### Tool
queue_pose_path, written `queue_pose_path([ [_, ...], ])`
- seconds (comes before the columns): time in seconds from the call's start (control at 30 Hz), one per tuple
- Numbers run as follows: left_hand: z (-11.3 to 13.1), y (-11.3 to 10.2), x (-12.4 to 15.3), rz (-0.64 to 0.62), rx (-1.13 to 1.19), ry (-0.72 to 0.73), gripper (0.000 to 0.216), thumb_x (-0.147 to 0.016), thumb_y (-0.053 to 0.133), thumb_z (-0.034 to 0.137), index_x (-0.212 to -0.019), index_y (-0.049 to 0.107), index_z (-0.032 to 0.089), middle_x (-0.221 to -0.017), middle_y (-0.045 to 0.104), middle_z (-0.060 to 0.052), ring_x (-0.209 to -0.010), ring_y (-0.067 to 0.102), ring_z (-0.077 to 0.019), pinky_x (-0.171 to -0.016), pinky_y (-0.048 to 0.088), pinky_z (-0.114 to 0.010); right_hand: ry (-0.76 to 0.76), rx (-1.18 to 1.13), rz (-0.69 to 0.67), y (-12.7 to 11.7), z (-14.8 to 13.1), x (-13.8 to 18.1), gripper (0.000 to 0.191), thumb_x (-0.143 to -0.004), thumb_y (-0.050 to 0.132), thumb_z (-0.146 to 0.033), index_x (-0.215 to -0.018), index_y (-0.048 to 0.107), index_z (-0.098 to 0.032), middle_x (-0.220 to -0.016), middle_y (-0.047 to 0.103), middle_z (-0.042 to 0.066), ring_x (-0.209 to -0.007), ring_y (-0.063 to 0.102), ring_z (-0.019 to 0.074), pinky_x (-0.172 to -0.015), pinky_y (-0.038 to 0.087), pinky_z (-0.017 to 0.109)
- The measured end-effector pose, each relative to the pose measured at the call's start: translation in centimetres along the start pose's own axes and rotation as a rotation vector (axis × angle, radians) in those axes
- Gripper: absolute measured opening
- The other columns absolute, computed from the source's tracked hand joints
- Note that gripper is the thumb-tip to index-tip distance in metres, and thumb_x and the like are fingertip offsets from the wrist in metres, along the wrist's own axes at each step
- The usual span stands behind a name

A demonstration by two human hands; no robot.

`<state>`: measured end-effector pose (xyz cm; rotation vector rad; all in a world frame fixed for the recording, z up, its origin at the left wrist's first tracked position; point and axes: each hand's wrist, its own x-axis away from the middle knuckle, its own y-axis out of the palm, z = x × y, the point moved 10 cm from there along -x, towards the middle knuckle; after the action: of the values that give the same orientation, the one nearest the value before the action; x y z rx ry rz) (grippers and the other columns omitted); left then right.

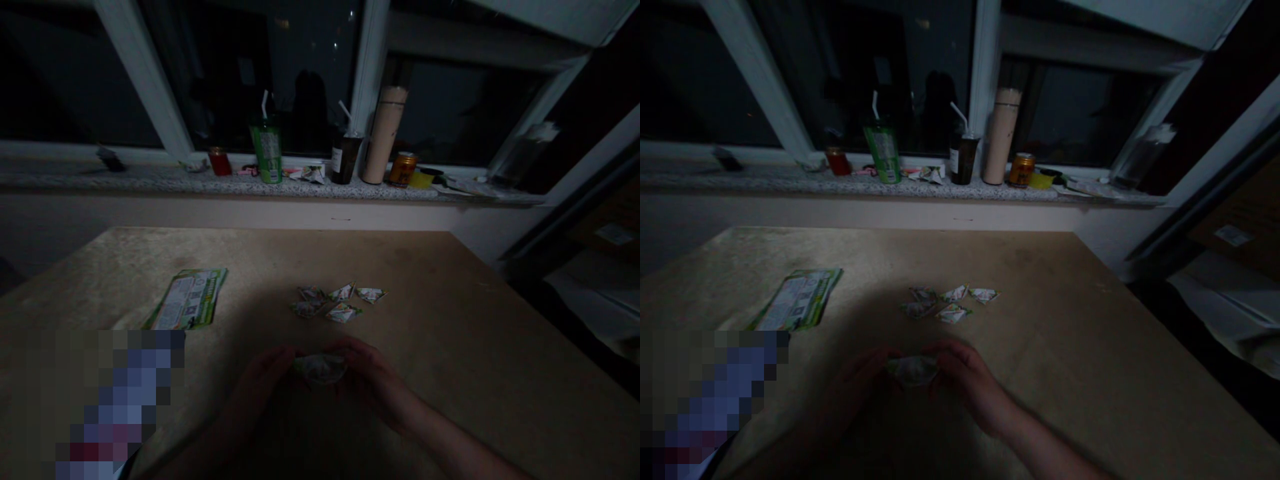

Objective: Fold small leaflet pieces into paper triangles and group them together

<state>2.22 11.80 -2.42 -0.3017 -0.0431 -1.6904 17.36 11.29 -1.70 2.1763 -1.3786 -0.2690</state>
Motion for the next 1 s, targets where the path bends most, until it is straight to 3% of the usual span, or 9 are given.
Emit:
queue_pose_path([
  [0.57, -0.5, -0.8, 0.2, 0.076, -0.001, -0.054, 0.046, -0.077, 0.055, 0.058, -0.091, 0.072, 0.018, -0.078, 0.071, -0.004, -0.083, 0.065, -0.0278, -0.079, 0.049, -0.036, -0.015, -0.032, 0.042, -0.3, -0.3, -0.1, 0.023, -0.083, 0.06, -0.031, -0.095, 0.068, -0.013, -0.077, 0.066, 0.005, -0.061, 0.06, 0.014, -0.056, 0.046, 0.024],
  [1.0, -1.0, -0.4, 0.1, 0.025, 0.007, -0.044, 0.046, -0.084, 0.049, 0.058, -0.095, 0.071, 0.019, -0.077, 0.071, -0.003, -0.084, 0.065, -0.0266, -0.081, 0.046, -0.034, -0.022, -0.014, 0.046, -0.4, -0.5, -0.1, 0.026, -0.083, 0.061, -0.036, -0.095, 0.068, -0.013, -0.077, 0.065, 0.005, -0.061, 0.058, 0.0139, -0.057, 0.046, 0.025],
])
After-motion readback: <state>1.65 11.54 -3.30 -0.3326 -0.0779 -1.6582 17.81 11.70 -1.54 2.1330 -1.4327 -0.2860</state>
